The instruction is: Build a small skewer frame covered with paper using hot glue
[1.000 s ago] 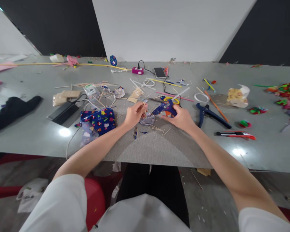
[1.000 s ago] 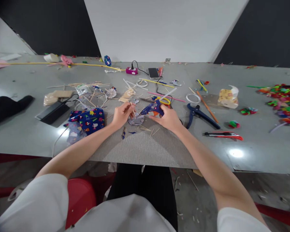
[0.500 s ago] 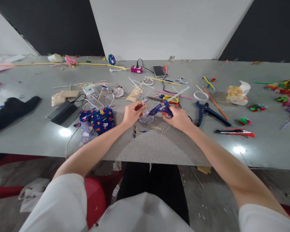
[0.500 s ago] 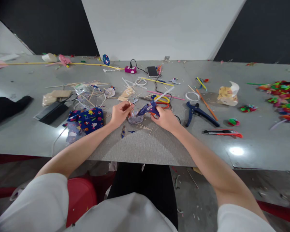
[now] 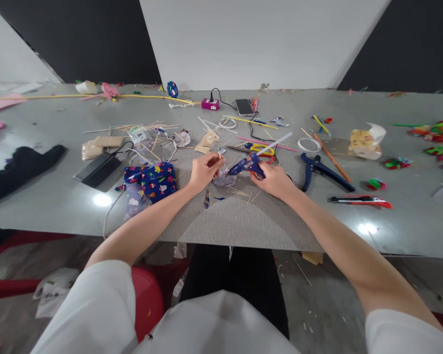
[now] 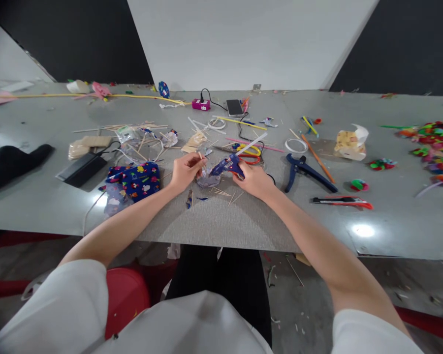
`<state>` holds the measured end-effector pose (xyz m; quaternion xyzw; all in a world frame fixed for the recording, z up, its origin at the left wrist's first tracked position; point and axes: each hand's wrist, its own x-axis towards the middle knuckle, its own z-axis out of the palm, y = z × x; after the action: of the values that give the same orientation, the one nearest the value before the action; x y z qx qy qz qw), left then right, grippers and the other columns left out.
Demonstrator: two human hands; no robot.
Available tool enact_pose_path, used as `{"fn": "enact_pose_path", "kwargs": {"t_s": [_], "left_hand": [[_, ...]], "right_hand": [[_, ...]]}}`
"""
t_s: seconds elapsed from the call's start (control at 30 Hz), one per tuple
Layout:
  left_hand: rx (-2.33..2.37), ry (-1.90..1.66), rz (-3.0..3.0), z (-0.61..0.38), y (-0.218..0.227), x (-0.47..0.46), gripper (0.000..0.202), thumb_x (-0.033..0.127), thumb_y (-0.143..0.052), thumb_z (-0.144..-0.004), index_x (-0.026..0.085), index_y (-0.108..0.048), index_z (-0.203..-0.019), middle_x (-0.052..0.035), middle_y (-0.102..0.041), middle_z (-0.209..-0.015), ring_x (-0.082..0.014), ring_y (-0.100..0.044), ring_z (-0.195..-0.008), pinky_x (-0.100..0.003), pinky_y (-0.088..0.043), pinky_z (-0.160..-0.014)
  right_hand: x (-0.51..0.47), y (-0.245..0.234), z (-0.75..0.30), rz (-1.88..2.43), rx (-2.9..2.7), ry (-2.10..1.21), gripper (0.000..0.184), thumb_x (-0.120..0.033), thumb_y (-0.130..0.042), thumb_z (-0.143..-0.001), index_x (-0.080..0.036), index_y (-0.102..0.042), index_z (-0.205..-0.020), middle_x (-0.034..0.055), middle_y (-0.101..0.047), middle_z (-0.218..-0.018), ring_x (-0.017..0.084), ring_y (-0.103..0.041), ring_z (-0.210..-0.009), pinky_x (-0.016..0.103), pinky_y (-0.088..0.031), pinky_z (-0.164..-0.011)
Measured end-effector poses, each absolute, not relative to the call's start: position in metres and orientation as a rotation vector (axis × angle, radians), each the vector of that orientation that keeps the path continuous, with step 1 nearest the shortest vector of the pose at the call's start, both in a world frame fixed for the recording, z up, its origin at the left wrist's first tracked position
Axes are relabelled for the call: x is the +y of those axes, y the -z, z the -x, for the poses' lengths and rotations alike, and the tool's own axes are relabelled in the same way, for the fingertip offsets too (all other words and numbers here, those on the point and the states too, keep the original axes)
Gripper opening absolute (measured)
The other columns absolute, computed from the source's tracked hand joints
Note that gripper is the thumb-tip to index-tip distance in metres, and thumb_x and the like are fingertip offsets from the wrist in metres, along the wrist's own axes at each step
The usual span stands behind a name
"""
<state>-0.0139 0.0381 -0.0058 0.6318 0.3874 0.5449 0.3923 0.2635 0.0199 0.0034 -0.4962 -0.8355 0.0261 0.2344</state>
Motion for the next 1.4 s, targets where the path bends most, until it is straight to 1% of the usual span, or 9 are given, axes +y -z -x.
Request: {"fn": "enact_pose_path", "kwargs": {"t_s": [0.2,0.4,0.57,0.77,1.13,1.27,1.4], "left_hand": [[0.983,-1.379,-1.598,0.0134,0.0045,0.0386,0.033,0.053,-0.077,-0.091,0.020,-0.073,-0.092,0.0042,-0.060,-0.055,-0.0095,-0.057,-0.042,-0.019,-0.042,-0.041],[1.004,-1.374,-1.620,0.0138,0.0056,0.0385,0.033,0.052,-0.075,-0.092,0.019,-0.073,-0.093,0.0046,-0.060,-0.055,-0.0089,-0.057,-0.043,-0.018,-0.043,-0.042],[0.994,-1.383,-1.624,0.0135,0.0080,0.0400,0.034,0.053,-0.075,-0.092,0.019,-0.072,-0.093,0.0047,-0.059,-0.057,-0.0092,-0.058,-0.044,-0.018,-0.044,-0.041],[1.002,-1.384,-1.629,0.0135,0.0100,0.0408,0.036,0.054,-0.074,-0.093,0.019,-0.073,-0.094,0.0041,-0.060,-0.059,-0.0096,-0.059,-0.045,-0.018,-0.044,-0.041],[0.990,-1.366,-1.602,0.0133,0.0063,0.0387,0.033,0.052,-0.075,-0.092,0.018,-0.073,-0.093,0.0042,-0.059,-0.057,-0.0090,-0.056,-0.043,-0.018,-0.043,-0.040],[0.987,-1.361,-1.620,0.0133,0.0051,0.0374,0.035,0.053,-0.074,-0.092,0.018,-0.072,-0.092,0.0043,-0.058,-0.056,-0.0088,-0.055,-0.043,-0.018,-0.043,-0.040],[0.980,-1.350,-1.624,0.0134,0.0058,0.0375,0.035,0.054,-0.074,-0.092,0.019,-0.072,-0.093,0.0047,-0.058,-0.056,-0.0087,-0.055,-0.042,-0.018,-0.043,-0.040]], "right_hand": [[0.0205,-0.0003,-0.2647,1.340,-2.332,-0.029,0.047,-0.042,-0.058,-0.097,-0.017,-0.062,-0.137,0.0114,-0.075,-0.088,0.027,-0.070,-0.073,0.035,-0.048,-0.068],[0.0205,0.0003,-0.2645,1.294,-2.352,0.048,0.053,-0.039,-0.055,-0.099,-0.014,-0.058,-0.145,0.0119,-0.078,-0.092,0.025,-0.071,-0.071,0.033,-0.049,-0.066],[0.0197,-0.0010,-0.2644,1.272,-2.375,0.081,0.052,-0.038,-0.052,-0.100,-0.011,-0.059,-0.144,0.0130,-0.079,-0.092,0.026,-0.072,-0.070,0.034,-0.049,-0.064],[0.0193,0.0003,-0.2647,1.281,-2.372,0.106,0.050,-0.037,-0.053,-0.100,-0.013,-0.060,-0.143,0.0127,-0.079,-0.092,0.024,-0.071,-0.067,0.033,-0.048,-0.062],[0.0214,0.0033,-0.2679,1.207,-2.363,0.156,0.046,-0.035,-0.052,-0.100,-0.013,-0.063,-0.138,0.0112,-0.078,-0.086,0.024,-0.072,-0.067,0.032,-0.046,-0.061],[0.0230,0.0044,-0.2688,1.193,-2.377,0.172,0.046,-0.033,-0.052,-0.100,-0.013,-0.063,-0.140,0.0117,-0.079,-0.088,0.024,-0.071,-0.066,0.032,-0.046,-0.060],[0.0234,0.0048,-0.2688,1.211,-2.378,0.178,0.046,-0.033,-0.052,-0.100,-0.013,-0.062,-0.140,0.0110,-0.078,-0.086,0.024,-0.071,-0.066,0.032,-0.047,-0.060]]}}
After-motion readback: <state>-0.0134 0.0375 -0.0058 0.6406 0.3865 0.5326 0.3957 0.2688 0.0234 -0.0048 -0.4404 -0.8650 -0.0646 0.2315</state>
